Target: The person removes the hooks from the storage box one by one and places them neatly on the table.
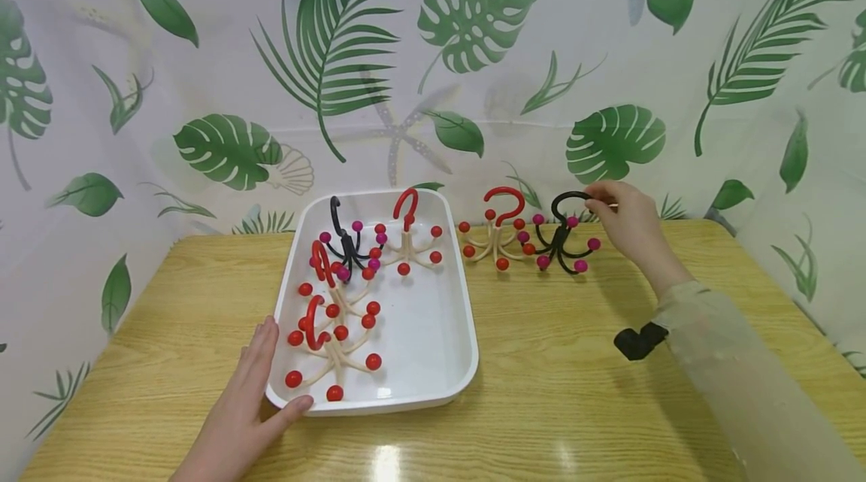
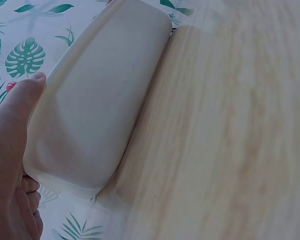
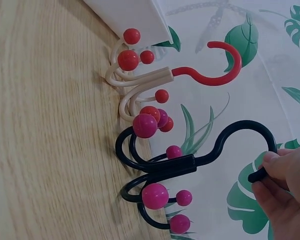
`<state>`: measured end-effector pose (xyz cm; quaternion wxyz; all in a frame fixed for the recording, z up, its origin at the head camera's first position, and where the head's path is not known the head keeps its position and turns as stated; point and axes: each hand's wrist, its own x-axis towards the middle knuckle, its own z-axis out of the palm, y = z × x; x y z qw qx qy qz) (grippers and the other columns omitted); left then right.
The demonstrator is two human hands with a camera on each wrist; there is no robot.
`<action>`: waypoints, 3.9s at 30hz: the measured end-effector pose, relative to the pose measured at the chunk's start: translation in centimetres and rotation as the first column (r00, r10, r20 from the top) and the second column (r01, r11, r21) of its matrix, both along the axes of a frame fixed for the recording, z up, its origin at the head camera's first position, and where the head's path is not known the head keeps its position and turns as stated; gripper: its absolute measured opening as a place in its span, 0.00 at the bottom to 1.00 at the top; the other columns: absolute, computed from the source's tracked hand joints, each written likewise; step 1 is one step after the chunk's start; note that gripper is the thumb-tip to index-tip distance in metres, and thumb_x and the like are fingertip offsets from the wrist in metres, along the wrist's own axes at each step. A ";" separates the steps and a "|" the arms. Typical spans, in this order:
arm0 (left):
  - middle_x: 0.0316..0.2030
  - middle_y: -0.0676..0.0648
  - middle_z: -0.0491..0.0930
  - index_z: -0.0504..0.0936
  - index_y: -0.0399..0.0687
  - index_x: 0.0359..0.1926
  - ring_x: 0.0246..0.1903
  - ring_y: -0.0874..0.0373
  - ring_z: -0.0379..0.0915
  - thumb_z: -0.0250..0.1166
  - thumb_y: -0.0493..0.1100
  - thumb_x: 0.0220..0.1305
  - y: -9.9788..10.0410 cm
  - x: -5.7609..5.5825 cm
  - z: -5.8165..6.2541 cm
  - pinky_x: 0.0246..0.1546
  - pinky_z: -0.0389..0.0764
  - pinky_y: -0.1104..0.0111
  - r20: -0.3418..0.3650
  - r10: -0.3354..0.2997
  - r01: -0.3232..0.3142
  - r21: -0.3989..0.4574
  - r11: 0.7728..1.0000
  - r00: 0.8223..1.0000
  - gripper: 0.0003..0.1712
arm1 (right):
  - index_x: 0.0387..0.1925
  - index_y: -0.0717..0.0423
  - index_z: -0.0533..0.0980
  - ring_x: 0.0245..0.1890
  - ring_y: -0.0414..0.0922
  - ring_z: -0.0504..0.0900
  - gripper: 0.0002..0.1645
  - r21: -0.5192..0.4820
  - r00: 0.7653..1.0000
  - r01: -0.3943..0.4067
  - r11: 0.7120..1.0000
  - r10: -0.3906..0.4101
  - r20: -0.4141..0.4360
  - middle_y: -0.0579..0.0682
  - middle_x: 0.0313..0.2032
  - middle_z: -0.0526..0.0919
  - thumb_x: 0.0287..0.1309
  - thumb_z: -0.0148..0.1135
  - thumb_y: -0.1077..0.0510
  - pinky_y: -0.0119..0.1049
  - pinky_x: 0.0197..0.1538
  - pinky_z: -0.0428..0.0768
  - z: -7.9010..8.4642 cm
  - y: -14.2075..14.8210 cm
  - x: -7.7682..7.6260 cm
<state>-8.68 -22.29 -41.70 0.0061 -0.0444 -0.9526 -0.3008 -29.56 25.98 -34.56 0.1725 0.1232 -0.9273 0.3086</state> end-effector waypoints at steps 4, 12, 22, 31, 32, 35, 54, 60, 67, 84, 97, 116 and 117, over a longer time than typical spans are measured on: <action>0.75 0.45 0.36 0.35 0.56 0.76 0.72 0.41 0.34 0.62 0.67 0.58 0.1 -0.1 0.0 0.61 0.50 0.34 0.004 0.001 -0.001 -0.004 1.000 1.000 0.58 | 0.50 0.69 0.74 0.48 0.62 0.75 0.14 -0.012 1.000 0.007 1.000 -0.006 0.009 0.67 0.45 0.76 0.66 0.55 0.64 0.57 0.53 0.75 0.0 0.0 -0.1; 0.75 0.44 0.35 0.34 0.56 0.76 0.71 0.40 0.35 0.60 0.68 0.58 0.2 -0.2 0.1 0.58 0.53 0.33 0.012 0.001 -0.001 -0.016 1.000 1.000 0.59 | 0.55 0.68 0.71 0.53 0.63 0.69 0.20 -0.008 1.000 0.009 1.000 -0.009 0.002 0.66 0.53 0.71 0.64 0.59 0.63 0.57 0.56 0.70 0.6 -0.6 0.2; 0.75 0.45 0.36 0.35 0.56 0.76 0.72 0.40 0.34 0.61 0.67 0.58 0.1 -0.1 0.1 0.60 0.51 0.33 0.010 0.004 -0.004 -0.002 1.000 1.000 0.58 | 0.54 0.67 0.73 0.49 0.60 0.69 0.20 -0.016 0.990 -0.111 0.994 0.109 -0.084 0.64 0.50 0.74 0.62 0.60 0.63 0.54 0.52 0.68 1.7 -3.9 1.3; 0.75 0.46 0.36 0.36 0.56 0.76 0.72 0.41 0.34 0.62 0.66 0.58 0.1 0.1 -0.1 0.61 0.50 0.34 -0.003 -0.001 0.001 0.003 1.000 1.000 0.58 | 0.54 0.64 0.73 0.49 0.55 0.72 0.23 -0.022 0.951 -0.281 0.959 0.275 -0.142 0.59 0.50 0.75 0.57 0.66 0.64 0.50 0.53 0.75 2.7 -8.9 3.5; 0.75 0.46 0.36 0.36 0.56 0.76 0.72 0.41 0.34 0.62 0.66 0.58 0.0 0.1 -0.1 0.61 0.50 0.34 -0.002 -0.001 0.001 0.002 1.000 1.000 0.58 | 0.53 0.64 0.73 0.50 0.54 0.72 0.23 -0.019 0.941 -0.304 0.952 0.298 -0.159 0.58 0.50 0.75 0.56 0.67 0.64 0.49 0.52 0.76 2.8 -9.5 3.8; 0.75 0.46 0.35 0.35 0.57 0.76 0.72 0.41 0.34 0.62 0.66 0.58 0.0 0.1 -0.1 0.61 0.51 0.34 -0.004 -0.001 0.001 0.001 1.000 1.000 0.58 | 0.53 0.62 0.74 0.48 0.50 0.73 0.24 -0.016 0.905 -0.384 0.923 0.373 -0.204 0.55 0.50 0.76 0.54 0.68 0.64 0.44 0.50 0.78 2.9 -11.4 4.8; 0.75 0.43 0.37 0.34 0.55 0.76 0.72 0.40 0.35 0.61 0.67 0.58 0.1 0.0 0.1 0.61 0.51 0.35 0.013 0.001 -0.001 -0.009 1.000 1.000 0.59 | 0.57 0.54 0.74 0.50 0.40 0.75 0.24 -0.071 0.715 -0.699 0.712 0.692 -0.098 0.48 0.53 0.76 0.58 0.66 0.60 0.30 0.52 0.77 2.0 -21.4 9.4; 0.75 0.43 0.38 0.35 0.56 0.76 0.71 0.40 0.36 0.63 0.65 0.58 0.0 0.1 0.0 0.61 0.52 0.35 -0.017 -0.013 0.013 0.004 1.000 1.000 0.58 | 0.60 0.54 0.73 0.50 0.39 0.75 0.26 -0.071 0.674 -0.738 0.671 0.738 -0.040 0.47 0.56 0.76 0.59 0.65 0.59 0.28 0.53 0.75 1.3 -23.8 10.1; 0.75 0.45 0.38 0.37 0.56 0.76 0.71 0.40 0.36 0.64 0.63 0.59 -0.1 0.2 -0.1 0.61 0.51 0.34 -0.037 -0.017 0.018 0.014 1.000 0.999 0.57 | 0.64 0.51 0.70 0.62 0.39 0.66 0.30 -0.054 0.632 -0.774 0.631 0.775 0.000 0.47 0.61 0.72 0.60 0.64 0.59 0.31 0.62 0.68 0.4 -25.7 10.5; 0.75 0.45 0.38 0.36 0.57 0.76 0.71 0.40 0.36 0.63 0.63 0.59 -0.1 0.1 -0.2 0.59 0.52 0.33 -0.048 -0.023 0.024 0.018 1.000 0.999 0.57 | 0.61 0.55 0.72 0.58 0.39 0.70 0.26 -0.073 0.612 -0.788 0.612 0.791 0.025 0.49 0.58 0.75 0.60 0.63 0.64 0.24 0.60 0.68 -0.5 -27.8 10.0; 0.75 0.46 0.38 0.37 0.58 0.76 0.71 0.39 0.37 0.64 0.62 0.59 -0.2 0.2 -0.3 0.58 0.53 0.31 -0.045 -0.023 0.024 0.022 0.999 0.999 0.57 | 0.50 0.60 0.78 0.47 0.38 0.78 0.16 -0.195 0.658 -0.732 0.653 0.752 0.044 0.50 0.49 0.81 0.60 0.60 0.69 0.20 0.50 0.74 -0.9 -28.6 10.2; 0.75 0.45 0.37 0.34 0.59 0.76 0.71 0.40 0.36 0.61 0.67 0.58 0.0 0.0 0.0 0.56 0.53 0.30 0.008 -0.001 0.001 -0.004 1.000 1.000 0.58 | 0.43 0.59 0.81 0.41 0.35 0.80 0.11 -0.250 0.692 -0.692 0.677 0.721 0.038 0.49 0.41 0.84 0.58 0.64 0.68 0.20 0.47 0.76 -0.6 -28.5 10.8; 0.75 0.45 0.37 0.34 0.59 0.76 0.71 0.40 0.36 0.61 0.67 0.58 0.0 0.0 0.0 0.56 0.54 0.30 0.009 -0.001 0.001 -0.005 1.000 1.000 0.58 | 0.43 0.59 0.81 0.41 0.35 0.80 0.11 -0.249 0.694 -0.691 0.679 0.719 0.033 0.49 0.41 0.84 0.57 0.64 0.68 0.20 0.47 0.76 -0.5 -28.4 10.9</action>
